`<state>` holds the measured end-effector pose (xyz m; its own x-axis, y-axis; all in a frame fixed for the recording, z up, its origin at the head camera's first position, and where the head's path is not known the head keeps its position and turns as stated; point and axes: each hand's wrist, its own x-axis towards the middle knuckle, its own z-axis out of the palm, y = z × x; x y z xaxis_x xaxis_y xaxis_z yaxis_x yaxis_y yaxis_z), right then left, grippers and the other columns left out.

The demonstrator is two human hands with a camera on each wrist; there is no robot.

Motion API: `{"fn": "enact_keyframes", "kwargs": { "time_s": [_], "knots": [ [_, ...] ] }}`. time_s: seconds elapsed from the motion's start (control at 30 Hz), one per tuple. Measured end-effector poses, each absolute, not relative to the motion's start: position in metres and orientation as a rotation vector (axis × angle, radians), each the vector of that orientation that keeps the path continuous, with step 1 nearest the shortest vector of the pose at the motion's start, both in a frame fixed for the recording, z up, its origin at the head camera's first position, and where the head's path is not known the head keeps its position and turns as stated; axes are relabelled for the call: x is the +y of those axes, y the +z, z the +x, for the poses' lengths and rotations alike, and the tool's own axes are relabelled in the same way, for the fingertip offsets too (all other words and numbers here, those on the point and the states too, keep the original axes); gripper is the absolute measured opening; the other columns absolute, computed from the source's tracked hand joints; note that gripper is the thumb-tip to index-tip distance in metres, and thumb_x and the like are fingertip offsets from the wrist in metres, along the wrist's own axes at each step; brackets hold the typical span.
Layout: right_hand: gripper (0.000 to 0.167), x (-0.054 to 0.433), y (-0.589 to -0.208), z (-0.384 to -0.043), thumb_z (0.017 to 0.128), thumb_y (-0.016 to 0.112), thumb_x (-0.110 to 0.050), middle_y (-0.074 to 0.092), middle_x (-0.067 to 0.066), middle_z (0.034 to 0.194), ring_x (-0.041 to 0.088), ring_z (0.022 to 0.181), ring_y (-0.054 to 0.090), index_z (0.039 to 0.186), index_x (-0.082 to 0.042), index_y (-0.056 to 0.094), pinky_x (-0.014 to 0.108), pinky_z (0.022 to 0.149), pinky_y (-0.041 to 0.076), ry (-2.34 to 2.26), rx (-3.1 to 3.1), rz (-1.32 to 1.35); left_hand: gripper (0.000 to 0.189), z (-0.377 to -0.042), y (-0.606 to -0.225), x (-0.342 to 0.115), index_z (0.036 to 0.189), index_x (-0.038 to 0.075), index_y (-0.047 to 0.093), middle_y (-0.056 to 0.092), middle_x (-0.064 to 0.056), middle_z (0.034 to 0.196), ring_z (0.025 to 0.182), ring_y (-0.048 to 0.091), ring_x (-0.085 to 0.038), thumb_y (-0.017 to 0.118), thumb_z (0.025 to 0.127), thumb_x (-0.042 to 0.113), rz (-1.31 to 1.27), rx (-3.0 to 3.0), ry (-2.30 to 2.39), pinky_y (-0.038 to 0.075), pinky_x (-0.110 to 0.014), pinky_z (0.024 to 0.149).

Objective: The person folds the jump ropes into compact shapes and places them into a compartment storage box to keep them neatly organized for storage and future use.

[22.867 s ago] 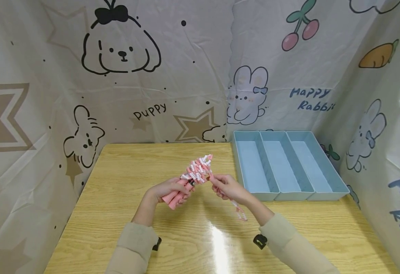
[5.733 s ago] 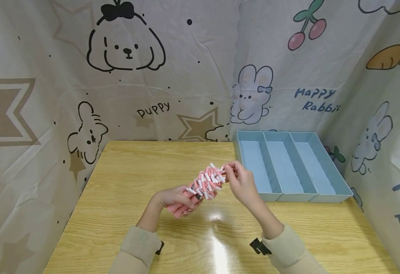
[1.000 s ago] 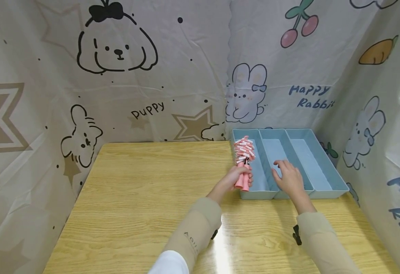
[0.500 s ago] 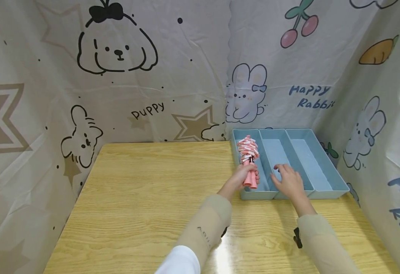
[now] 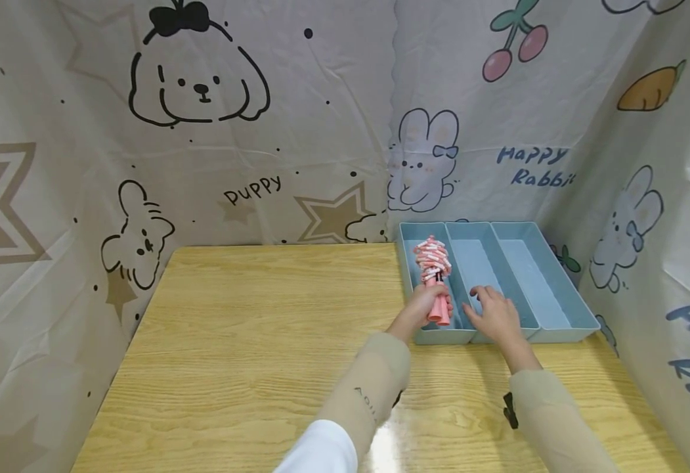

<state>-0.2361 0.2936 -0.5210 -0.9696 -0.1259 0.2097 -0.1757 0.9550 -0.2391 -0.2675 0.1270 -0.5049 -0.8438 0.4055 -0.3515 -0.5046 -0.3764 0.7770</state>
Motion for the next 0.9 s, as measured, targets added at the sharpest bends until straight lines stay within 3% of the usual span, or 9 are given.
{"fn": "enact_keyframes", "kwargs": {
  "time_s": [0.37, 0.67, 0.8, 0.9],
  "knots": [
    [0.034, 0.296, -0.521, -0.239, 0.089, 0.05, -0.028, 0.055, 0.02, 0.101, 0.037, 0.091, 0.054, 0.111, -0.002, 0.05, 0.056, 0.075, 0.04, 0.374, -3.073, 0.209, 0.018, -0.263, -0.51, 0.137, 0.067, 0.006, 0.047, 0.049, -0.003, 0.058, 0.046, 0.05, -0.012, 0.043, 0.084, 0.0, -0.183, 1.229, 2.2, 0.046, -0.023, 0.044],
    [0.039, 0.294, -0.522, -0.24, 0.091, 0.045, -0.029, 0.053, 0.023, 0.11, 0.041, 0.1, 0.051, 0.118, 0.0, 0.048, 0.061, 0.083, 0.037, 0.361, -3.118, 0.208, 0.009, -0.269, -0.52, 0.145, 0.076, -0.002, 0.049, 0.049, -0.007, 0.061, 0.048, 0.05, -0.016, 0.045, 0.083, 0.002, -0.314, 1.21, 2.187, 0.049, -0.028, 0.051],
    [0.04, 0.294, -0.522, -0.239, 0.091, 0.045, -0.029, 0.053, 0.024, 0.112, 0.041, 0.102, 0.051, 0.119, 0.0, 0.047, 0.061, 0.085, 0.036, 0.383, -3.117, 0.212, 0.012, -0.31, -0.602, 0.174, 0.078, -0.004, 0.05, 0.053, -0.011, 0.065, 0.052, 0.055, -0.022, 0.05, 0.081, 0.007, -0.278, 1.159, 2.219, 0.052, -0.035, 0.056],
    [0.04, 0.295, -0.522, -0.239, 0.091, 0.044, -0.028, 0.053, 0.024, 0.111, 0.041, 0.102, 0.051, 0.119, 0.001, 0.047, 0.061, 0.084, 0.036, 0.399, -3.116, 0.21, 0.014, -0.351, -0.684, 0.202, 0.075, -0.003, 0.052, 0.057, -0.011, 0.065, 0.053, 0.058, -0.024, 0.051, 0.079, 0.011, -0.256, 1.08, 2.216, 0.053, -0.038, 0.054]
  ]
}}
